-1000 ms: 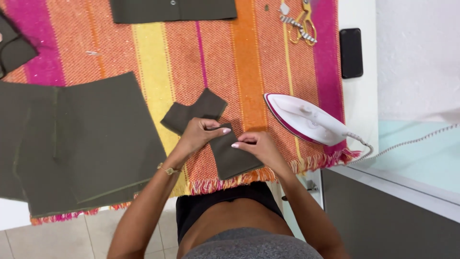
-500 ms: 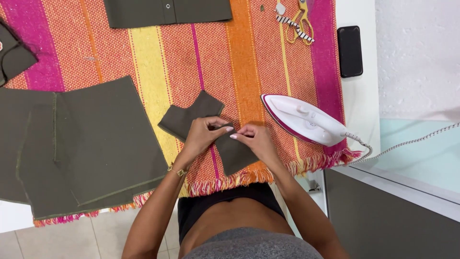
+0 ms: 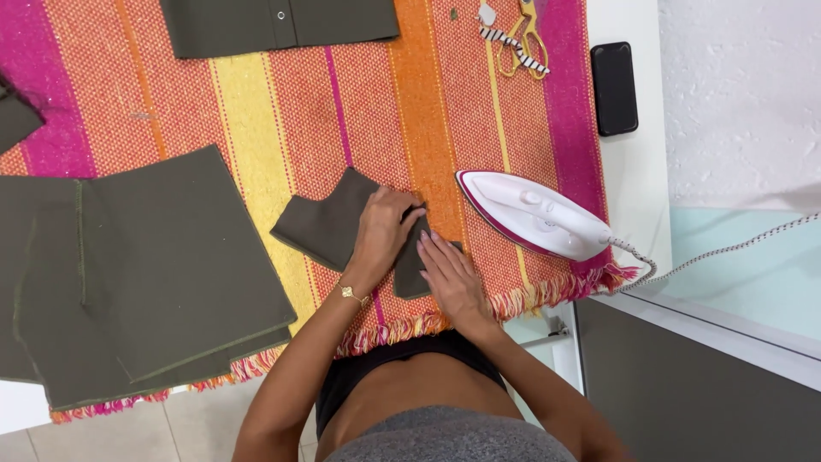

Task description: The person irons small pieces of dark green fabric on a colorful striped mat. They use a white and pink iron to press the fabric pieces, then place small cartoon patches onto them. The person also handles a larger piece of fabric and a completed shirt.

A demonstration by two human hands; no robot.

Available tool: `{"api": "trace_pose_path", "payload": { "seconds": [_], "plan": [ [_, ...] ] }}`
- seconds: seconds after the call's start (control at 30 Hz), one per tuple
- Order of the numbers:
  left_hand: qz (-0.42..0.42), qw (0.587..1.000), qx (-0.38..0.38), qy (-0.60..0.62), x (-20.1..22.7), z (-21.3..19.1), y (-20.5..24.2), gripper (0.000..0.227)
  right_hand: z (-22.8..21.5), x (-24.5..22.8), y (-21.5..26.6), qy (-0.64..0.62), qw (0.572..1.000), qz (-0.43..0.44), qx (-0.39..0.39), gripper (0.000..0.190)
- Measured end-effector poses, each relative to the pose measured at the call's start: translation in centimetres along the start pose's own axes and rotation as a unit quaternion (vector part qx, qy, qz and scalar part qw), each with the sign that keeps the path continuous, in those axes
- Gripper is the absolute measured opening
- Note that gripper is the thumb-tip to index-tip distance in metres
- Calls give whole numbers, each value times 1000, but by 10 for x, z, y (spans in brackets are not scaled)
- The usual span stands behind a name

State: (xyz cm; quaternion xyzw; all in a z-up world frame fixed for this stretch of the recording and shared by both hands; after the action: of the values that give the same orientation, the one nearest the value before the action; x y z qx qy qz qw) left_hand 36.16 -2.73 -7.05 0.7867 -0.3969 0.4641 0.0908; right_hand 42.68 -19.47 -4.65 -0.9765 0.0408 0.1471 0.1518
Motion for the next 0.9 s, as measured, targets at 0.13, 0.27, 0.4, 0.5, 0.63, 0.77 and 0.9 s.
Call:
{"api": "trace_pose_path", "payload": {
  "seconds": [0.13,0.27,0.4,0.5,0.63,0.77,0.9],
  "plan": [
    [57,995,12,-80,-4,10,6,13,7,2,5,21,999,11,-27,47],
    [88,988,40,-120,3,4,5,16,11,4,2,34,989,65,-125,55],
    [127,972,58,-191,7,4,10,23,21,5,0,61,987,63,-138,57],
    [193,957,36,-214,18,13,29,8,21,2,-1,83,988,50,-123,57],
    [150,967,-16,-205,20,21,55,27,15,6,-5,42,989,62,-130,56],
    [109,961,-35,-250,28,25,67,37,28,103,9,-35,983,148,-107,47],
    [87,968,-3,-235,27,29,67,34,-123,156,-57,118,983,137,-41,51]
  ]
}}
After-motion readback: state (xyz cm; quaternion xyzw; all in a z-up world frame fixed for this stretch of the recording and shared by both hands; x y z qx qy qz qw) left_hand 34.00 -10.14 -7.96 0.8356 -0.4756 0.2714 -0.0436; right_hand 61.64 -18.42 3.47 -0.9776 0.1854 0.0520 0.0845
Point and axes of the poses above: each hand's wrist, its own y-axis away from the middle knuckle, its own z-axis out of the palm, x = y × z, the point moved 6 cm from there along -y, towards the middle knuckle, and after that the axes turned 7 degrees about z, right-handed, at the moved point
